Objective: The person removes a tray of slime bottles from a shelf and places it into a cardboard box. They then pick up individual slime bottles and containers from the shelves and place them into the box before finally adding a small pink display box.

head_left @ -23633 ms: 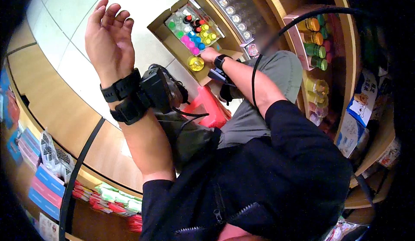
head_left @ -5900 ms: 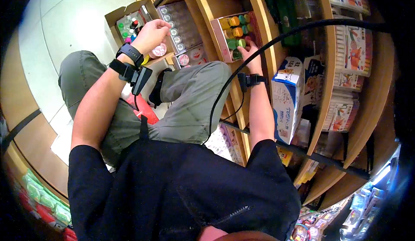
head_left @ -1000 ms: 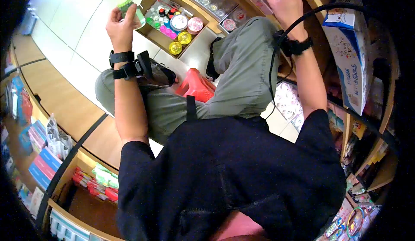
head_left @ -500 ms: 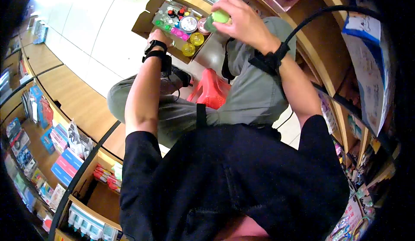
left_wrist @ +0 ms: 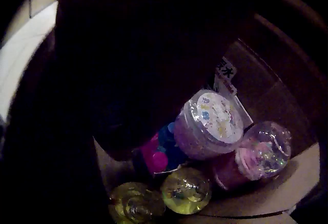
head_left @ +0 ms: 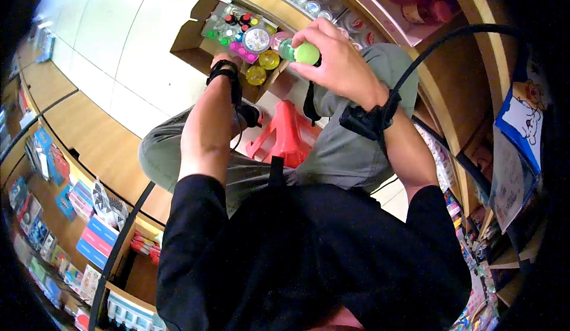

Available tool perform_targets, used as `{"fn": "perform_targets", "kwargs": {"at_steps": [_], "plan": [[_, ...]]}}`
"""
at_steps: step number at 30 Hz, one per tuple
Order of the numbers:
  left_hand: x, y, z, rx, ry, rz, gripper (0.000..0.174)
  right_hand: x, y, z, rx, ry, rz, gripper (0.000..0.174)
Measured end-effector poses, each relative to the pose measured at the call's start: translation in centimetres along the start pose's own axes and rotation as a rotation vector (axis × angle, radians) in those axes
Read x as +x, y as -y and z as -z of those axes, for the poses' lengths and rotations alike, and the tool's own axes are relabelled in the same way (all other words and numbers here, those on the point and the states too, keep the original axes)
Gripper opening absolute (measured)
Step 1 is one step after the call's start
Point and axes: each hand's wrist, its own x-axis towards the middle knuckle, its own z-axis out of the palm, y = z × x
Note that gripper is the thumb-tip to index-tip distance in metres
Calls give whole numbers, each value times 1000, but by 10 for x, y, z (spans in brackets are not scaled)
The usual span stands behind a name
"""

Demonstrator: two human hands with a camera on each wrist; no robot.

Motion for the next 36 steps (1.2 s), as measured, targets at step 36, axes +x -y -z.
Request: {"fn": "perform_targets", "kwargs": {"at_steps": [36], "plan": [[-158, -30, 113, -616, -206, -1204, 67, 7, 21, 4, -19, -19, 6, 30]]}}
